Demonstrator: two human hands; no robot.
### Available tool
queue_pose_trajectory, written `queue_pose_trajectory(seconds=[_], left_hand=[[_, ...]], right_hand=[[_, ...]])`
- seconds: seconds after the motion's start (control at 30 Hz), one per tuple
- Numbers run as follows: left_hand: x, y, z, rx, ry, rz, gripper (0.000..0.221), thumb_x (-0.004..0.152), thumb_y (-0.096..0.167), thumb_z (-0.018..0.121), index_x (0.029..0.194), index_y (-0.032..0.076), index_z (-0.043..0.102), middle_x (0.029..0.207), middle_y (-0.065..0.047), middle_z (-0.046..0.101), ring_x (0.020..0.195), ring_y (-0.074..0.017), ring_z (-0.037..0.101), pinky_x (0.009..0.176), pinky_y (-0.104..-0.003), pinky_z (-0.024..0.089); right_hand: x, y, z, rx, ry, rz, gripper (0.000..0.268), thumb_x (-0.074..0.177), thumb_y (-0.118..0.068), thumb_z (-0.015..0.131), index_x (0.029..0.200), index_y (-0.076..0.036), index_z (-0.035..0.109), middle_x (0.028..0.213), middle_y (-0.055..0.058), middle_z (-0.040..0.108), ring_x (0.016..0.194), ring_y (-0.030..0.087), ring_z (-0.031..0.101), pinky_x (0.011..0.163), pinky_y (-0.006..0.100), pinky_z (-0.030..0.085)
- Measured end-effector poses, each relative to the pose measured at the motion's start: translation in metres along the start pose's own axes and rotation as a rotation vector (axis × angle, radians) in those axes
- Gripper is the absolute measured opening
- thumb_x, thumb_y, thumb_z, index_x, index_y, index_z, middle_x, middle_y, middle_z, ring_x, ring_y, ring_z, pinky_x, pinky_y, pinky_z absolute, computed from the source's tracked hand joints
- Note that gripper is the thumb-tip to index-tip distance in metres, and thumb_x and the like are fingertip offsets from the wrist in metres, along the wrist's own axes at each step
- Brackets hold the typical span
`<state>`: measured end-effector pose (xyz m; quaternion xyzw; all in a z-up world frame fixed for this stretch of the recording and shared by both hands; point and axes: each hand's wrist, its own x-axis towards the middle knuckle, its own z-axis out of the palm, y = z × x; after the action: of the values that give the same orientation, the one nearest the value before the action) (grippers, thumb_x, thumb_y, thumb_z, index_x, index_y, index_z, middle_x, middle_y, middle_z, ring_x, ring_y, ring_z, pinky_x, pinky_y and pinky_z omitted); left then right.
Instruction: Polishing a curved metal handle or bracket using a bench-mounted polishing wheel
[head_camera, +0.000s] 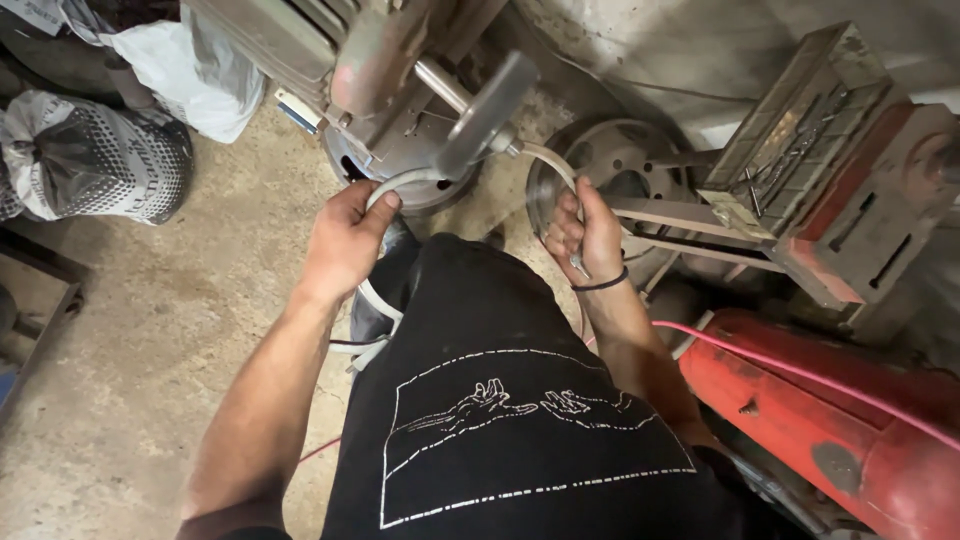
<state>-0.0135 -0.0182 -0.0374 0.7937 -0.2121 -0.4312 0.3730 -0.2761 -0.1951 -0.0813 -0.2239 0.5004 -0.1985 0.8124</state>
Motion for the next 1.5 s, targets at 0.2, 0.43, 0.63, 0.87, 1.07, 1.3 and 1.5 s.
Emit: queue_pose_trajectory(seconds=[0.2,0.43,0.63,0.87,1.07,1.3,1.5], left_hand=[[0.008,-0.026,0.004,-0.055,0.043,0.016,0.018,0.101,0.03,0.062,0.107,0.018,0.075,0.072,-0.009,0.063,0.077,-0.0229,0.065,0.077,-0.039,0.051],[0.01,-0.04,0.004,-0.06,0.043,0.033,0.02,0.102,0.031,0.063,0.106,0.017,0.075,0.068,-0.011,0.061,0.07,-0.0245,0.062,0.072,-0.04,0.05],[0.006,-0.02,-0.003,-0.042,0.01,0.048,0.021,0.103,0.033,0.061,0.105,0.018,0.076,0.063,-0.013,0.059,0.062,-0.0279,0.063,0.066,-0.04,0.051],[0.028,-0.042,0.001,-0.171,0.033,0.057,0.02,0.104,0.025,0.057,0.104,0.013,0.074,0.048,-0.006,0.049,0.037,-0.0167,0.054,0.037,-0.024,0.042],[0.003,-0.017,-0.007,-0.059,0.026,0.026,0.024,0.103,0.033,0.059,0.11,0.017,0.074,0.071,-0.013,0.063,0.069,-0.0289,0.065,0.063,-0.038,0.05],[0.019,-0.026,0.011,-0.03,-0.028,0.055,0.025,0.102,0.035,0.061,0.114,0.016,0.073,0.078,-0.019,0.065,0.083,-0.0372,0.069,0.079,-0.048,0.052],[0.023,-0.028,0.015,-0.084,-0.041,0.04,0.022,0.103,0.032,0.06,0.108,0.015,0.073,0.059,-0.008,0.056,0.055,-0.0204,0.061,0.057,-0.032,0.052]], right_hand=[[0.001,-0.003,0.01,0.001,-0.038,0.02,0.041,0.101,-0.058,0.05,0.08,-0.024,0.043,0.05,-0.01,0.021,0.034,0.005,0.019,0.035,0.019,0.023],[0.009,-0.006,0.006,-0.049,-0.055,0.025,0.041,0.102,-0.057,0.051,0.08,-0.023,0.044,0.049,-0.011,0.023,0.034,0.004,0.02,0.035,0.018,0.022],[0.01,-0.01,0.012,-0.081,-0.06,0.017,0.041,0.101,-0.058,0.05,0.08,-0.024,0.044,0.049,-0.01,0.023,0.033,0.004,0.022,0.034,0.017,0.025],[0.022,-0.009,0.021,-0.094,-0.091,-0.003,0.04,0.102,-0.056,0.049,0.08,-0.023,0.045,0.049,-0.011,0.022,0.034,0.004,0.021,0.034,0.017,0.023],[0.017,-0.01,0.015,-0.123,-0.06,0.021,0.04,0.101,-0.055,0.051,0.079,-0.022,0.045,0.047,-0.011,0.023,0.034,0.004,0.022,0.034,0.017,0.025],[0.019,-0.017,-0.006,-0.101,-0.033,0.016,0.041,0.099,-0.058,0.055,0.08,-0.022,0.047,0.048,-0.01,0.023,0.035,0.006,0.022,0.035,0.018,0.025],[0.014,-0.018,-0.005,-0.072,-0.001,0.006,0.04,0.098,-0.056,0.056,0.077,-0.022,0.049,0.046,-0.009,0.023,0.033,0.006,0.021,0.034,0.019,0.023]])
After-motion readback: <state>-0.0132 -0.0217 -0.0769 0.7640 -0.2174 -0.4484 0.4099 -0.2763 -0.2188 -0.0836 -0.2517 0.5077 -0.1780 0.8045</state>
